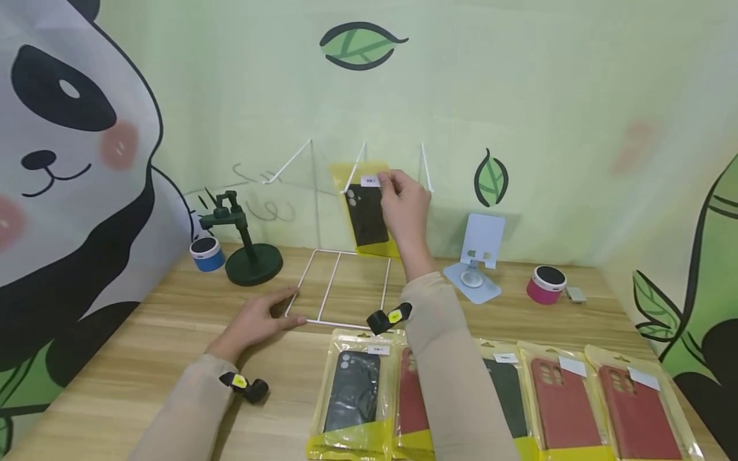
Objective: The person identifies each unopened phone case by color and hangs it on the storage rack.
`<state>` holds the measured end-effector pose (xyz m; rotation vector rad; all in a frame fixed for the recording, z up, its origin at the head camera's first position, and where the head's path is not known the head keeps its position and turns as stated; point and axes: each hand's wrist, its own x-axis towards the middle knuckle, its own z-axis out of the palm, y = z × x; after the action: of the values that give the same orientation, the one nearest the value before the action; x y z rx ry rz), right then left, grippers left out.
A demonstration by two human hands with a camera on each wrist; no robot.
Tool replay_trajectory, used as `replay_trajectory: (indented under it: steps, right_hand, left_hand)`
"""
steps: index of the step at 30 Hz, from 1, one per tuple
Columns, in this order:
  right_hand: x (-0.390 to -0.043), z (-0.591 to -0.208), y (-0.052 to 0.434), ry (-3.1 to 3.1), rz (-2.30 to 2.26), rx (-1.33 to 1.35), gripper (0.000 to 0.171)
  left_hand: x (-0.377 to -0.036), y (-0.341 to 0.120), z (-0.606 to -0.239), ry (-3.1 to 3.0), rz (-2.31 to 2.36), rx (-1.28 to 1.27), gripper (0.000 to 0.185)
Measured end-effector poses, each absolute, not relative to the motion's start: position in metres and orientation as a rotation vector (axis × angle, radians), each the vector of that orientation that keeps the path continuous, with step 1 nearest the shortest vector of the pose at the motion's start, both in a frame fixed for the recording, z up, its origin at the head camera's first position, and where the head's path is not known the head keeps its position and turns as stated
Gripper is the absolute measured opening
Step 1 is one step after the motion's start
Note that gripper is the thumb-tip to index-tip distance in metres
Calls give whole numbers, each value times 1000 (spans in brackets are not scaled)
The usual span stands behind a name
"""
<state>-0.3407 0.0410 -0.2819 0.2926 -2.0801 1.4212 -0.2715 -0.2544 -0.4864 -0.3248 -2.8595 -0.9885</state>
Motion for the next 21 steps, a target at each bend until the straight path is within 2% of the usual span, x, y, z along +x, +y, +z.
replay_trajectory:
  steps: [13,17,21]
  right_hand:
    - [-347,-299,50,-2104,1564,250,25]
    - [-333,-315,64,-2181,1666,288,29]
    - [-300,-342,75,-2333,1692,386,35]
  left_hand:
    - [-277,-261,-489,-2849,-984,-324,83]
    - [-276,-260,-489,-2849,-985,-346,83]
    - [-276,-258,-488,-2843,-994,-364,82]
